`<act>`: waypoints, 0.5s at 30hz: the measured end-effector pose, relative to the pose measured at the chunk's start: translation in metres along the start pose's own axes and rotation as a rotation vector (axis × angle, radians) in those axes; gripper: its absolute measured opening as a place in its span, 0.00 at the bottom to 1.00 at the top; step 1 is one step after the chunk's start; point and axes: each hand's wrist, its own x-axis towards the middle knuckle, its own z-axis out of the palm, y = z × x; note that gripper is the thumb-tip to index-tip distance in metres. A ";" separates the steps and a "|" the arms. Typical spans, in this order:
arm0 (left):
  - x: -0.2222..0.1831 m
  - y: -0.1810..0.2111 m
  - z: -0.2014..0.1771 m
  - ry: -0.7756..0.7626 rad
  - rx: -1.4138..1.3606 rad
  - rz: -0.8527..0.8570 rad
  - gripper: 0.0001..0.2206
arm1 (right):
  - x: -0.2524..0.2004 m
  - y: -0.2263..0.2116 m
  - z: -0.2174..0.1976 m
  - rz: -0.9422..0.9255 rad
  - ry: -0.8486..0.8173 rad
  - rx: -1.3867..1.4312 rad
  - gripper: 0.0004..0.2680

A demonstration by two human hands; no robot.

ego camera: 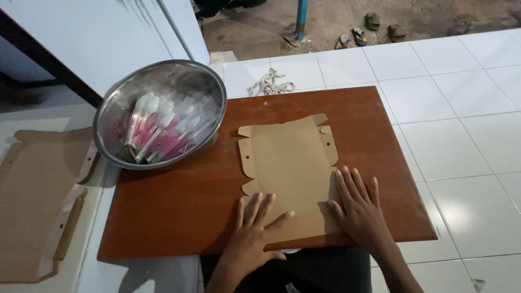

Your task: The person folds a cardboard box by hand at a table and places a plastic-wrapped item inside.

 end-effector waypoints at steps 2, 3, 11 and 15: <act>0.004 0.006 -0.019 -0.126 -0.109 -0.045 0.46 | 0.002 -0.001 -0.011 -0.019 -0.063 0.077 0.26; 0.007 0.008 -0.028 -0.249 -0.215 -0.084 0.42 | 0.003 -0.001 -0.017 -0.036 -0.121 0.151 0.26; 0.019 0.011 -0.071 -0.471 -0.429 -0.209 0.30 | -0.002 -0.012 -0.039 -0.352 -0.117 0.393 0.33; 0.012 -0.005 -0.050 -0.278 -0.566 -0.178 0.22 | -0.007 -0.012 -0.043 -0.308 -0.224 0.372 0.20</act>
